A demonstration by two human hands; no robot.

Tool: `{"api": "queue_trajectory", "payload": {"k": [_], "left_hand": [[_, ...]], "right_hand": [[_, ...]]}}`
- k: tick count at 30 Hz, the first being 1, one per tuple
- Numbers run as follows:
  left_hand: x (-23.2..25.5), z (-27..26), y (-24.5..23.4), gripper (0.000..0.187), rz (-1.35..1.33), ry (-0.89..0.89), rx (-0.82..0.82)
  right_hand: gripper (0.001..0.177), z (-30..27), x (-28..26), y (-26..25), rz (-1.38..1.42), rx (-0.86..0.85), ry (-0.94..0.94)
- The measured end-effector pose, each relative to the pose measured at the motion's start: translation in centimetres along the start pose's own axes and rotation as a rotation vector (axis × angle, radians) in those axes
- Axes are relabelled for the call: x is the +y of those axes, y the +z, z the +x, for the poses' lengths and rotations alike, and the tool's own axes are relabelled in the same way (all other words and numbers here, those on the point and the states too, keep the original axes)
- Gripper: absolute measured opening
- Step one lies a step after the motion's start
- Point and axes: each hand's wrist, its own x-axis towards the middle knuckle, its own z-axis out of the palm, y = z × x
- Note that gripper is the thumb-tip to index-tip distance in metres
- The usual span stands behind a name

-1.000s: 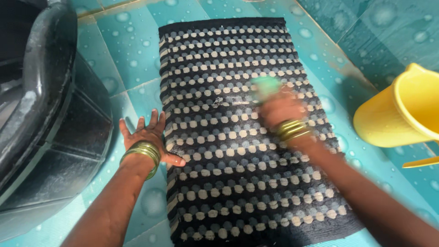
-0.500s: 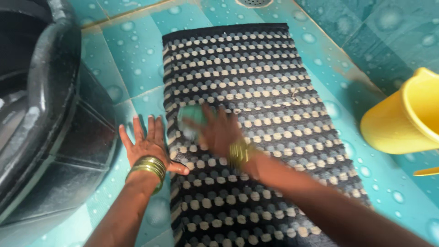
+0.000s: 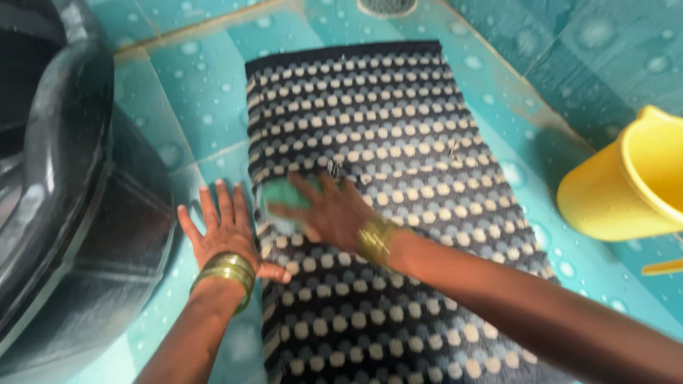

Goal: The person cleans a mat on the floor by scrubbing it with a brush while using water from a yellow mug.

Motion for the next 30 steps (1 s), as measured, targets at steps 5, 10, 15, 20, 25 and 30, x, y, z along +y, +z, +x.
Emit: {"api": "queue_trajectory", "payload": {"k": [5, 10, 15, 20, 25, 30], "left_hand": [[0.3, -0.3, -0.6, 0.173, 0.042, 0.053, 0.009], [0.8, 0.0, -0.9, 0.174, 0.109, 0.078, -0.004], [0.7, 0.0, -1.5, 0.166, 0.121, 0.118, -0.052], [1.5, -0.6, -2.0, 0.157, 0.235, 0.194, -0.059], [2.6, -0.1, -2.6, 0.162, 0.292, 0.159, -0.116], [2.9, 0.1, -2.5, 0.162, 0.338, 0.128, -0.099]], "right_hand": [[0.071, 6.3, 0.8, -1.0, -0.061, 0.119, 0.254], [0.071, -2.9, -5.0, 0.3, -0.145, 0.199, 0.118], [0.084, -4.5, -2.1, -0.2, -0.099, -0.078, 0.075], [0.080, 1.0, 5.9, -2.5, 0.028, 0.061, 0.450], [0.089, -4.4, -3.2, 2.4, -0.352, 0.308, 0.203], [0.055, -10.1, -1.3, 4.6, -0.079, 0.054, 0.266]]}}
